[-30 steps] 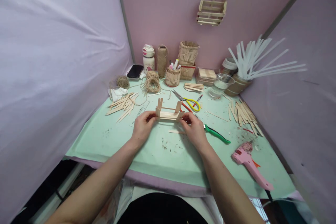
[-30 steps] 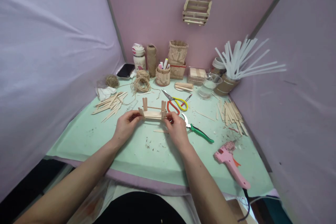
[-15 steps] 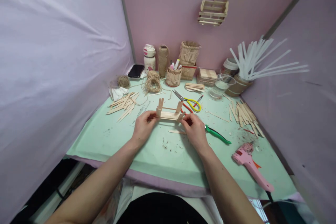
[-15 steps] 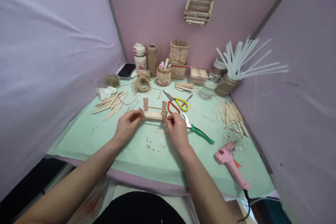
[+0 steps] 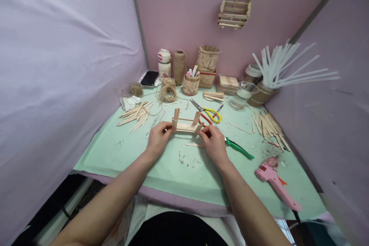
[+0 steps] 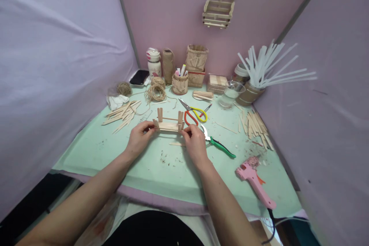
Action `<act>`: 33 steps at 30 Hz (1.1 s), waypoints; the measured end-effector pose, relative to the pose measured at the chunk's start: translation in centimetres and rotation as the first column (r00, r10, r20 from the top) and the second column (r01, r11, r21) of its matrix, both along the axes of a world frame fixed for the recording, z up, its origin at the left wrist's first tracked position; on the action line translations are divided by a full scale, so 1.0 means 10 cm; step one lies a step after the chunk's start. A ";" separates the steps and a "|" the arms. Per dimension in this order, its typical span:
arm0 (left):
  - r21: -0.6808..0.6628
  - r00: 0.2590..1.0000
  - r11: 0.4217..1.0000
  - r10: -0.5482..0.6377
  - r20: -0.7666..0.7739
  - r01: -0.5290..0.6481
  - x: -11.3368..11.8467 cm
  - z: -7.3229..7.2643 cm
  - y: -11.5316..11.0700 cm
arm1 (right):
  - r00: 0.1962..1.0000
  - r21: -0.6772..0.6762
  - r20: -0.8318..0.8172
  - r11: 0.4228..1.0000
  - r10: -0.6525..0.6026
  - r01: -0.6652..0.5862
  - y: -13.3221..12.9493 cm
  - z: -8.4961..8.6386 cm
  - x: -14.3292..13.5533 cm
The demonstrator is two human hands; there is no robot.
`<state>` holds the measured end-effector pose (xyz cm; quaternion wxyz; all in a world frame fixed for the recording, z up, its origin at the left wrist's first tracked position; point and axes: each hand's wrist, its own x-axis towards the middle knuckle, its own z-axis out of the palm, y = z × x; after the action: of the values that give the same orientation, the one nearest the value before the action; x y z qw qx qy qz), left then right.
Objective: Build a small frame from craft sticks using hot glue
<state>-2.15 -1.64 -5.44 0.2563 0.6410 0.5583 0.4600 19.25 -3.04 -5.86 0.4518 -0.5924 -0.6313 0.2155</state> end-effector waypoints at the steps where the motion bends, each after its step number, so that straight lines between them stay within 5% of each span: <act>1: -0.003 1.000 1.000 -0.001 -0.002 0.001 0.00 0.00 0.00 | 1.000 0.000 0.000 1.000 0.000 0.000 0.00 0.00 0.00; 13: -0.018 0.997 0.999 -0.046 -0.068 0.045 -0.06 0.06 0.02 | 0.999 -0.007 0.027 1.000 0.027 -0.027 -0.01 0.03 0.00; 25: -0.049 0.955 0.967 -0.255 -0.152 0.250 -0.16 0.19 0.13 | 0.989 -0.096 0.077 0.988 0.130 -0.122 0.07 0.17 0.05; 33: -0.113 0.941 0.942 -0.327 -0.085 0.317 -0.20 0.14 0.18 | 0.983 -0.128 0.034 0.976 0.180 -0.175 0.08 0.22 0.06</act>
<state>-4.14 0.15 -4.02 0.3303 0.7330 0.4804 0.3505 19.90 -2.25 -3.67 0.3783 -0.5655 -0.6771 0.2805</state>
